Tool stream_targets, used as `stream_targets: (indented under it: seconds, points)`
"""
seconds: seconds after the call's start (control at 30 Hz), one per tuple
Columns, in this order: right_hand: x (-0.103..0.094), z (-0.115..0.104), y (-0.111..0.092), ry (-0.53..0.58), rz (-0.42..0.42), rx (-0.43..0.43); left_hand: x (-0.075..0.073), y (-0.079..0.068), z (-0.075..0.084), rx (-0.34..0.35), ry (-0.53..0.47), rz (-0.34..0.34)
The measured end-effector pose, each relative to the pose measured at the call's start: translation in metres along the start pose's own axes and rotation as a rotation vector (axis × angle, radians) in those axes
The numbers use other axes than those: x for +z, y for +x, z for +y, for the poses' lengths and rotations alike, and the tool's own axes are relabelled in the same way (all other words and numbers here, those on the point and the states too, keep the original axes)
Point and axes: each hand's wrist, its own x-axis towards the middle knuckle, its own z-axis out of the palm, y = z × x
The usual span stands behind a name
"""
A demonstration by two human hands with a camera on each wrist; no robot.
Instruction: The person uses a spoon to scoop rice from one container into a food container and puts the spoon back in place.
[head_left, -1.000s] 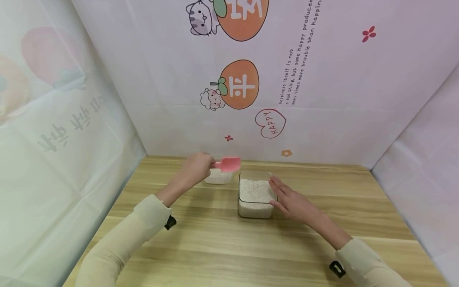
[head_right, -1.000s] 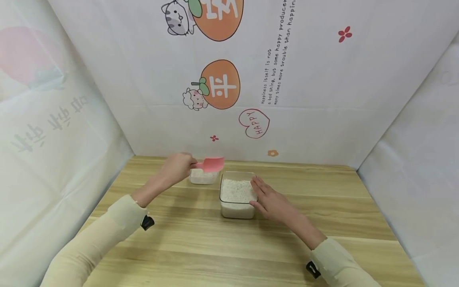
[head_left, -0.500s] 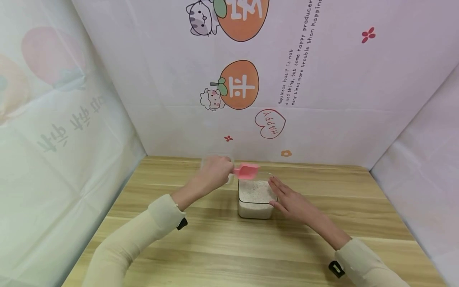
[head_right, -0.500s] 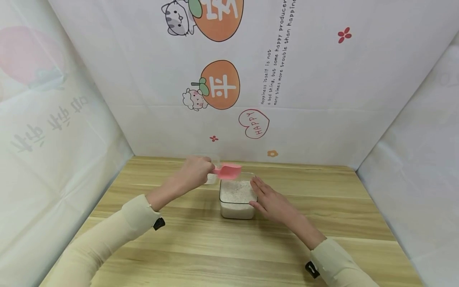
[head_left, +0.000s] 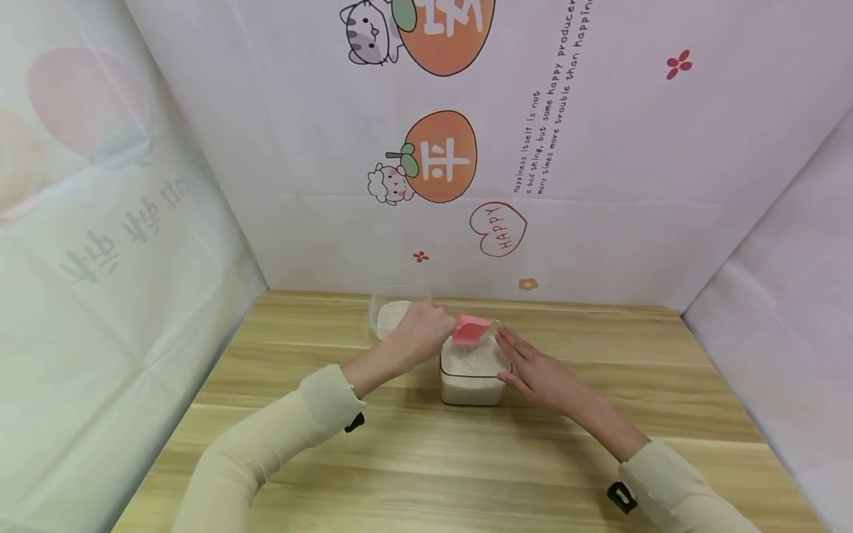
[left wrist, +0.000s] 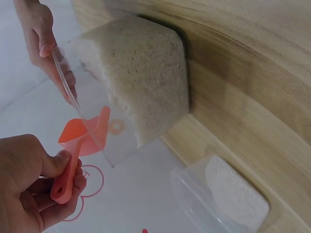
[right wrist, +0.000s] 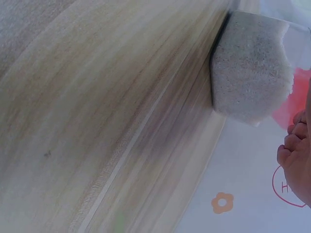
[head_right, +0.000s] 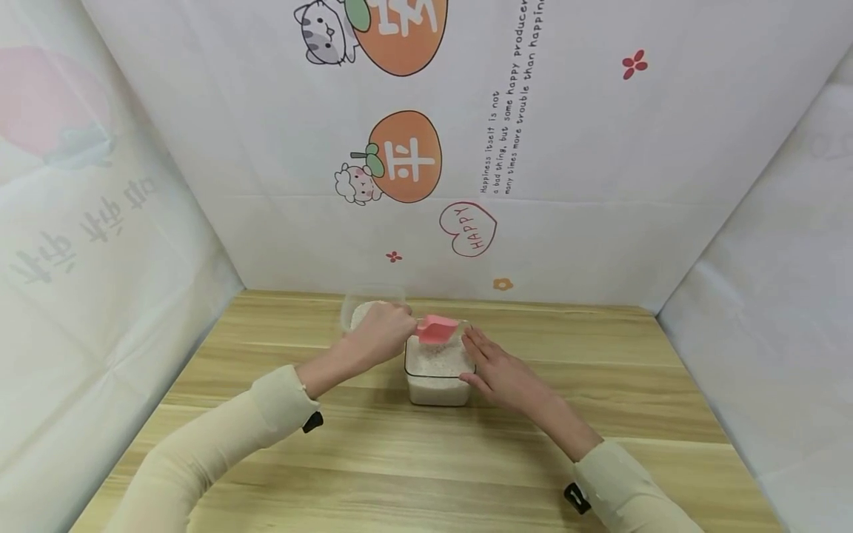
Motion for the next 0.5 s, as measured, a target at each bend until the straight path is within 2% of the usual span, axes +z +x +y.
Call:
stream_targets:
  seconds: [0.13, 0.5]
  points:
    - [0.001, 0.001, 0.001, -0.001, -0.006, -0.003, 0.004, 0.003, 0.005, 0.005, 0.029, -0.027]
    - [0.000, 0.000, 0.002, -0.015, -0.010, -0.006, 0.013, 0.012, 0.015, 0.040, 0.036, -0.003]
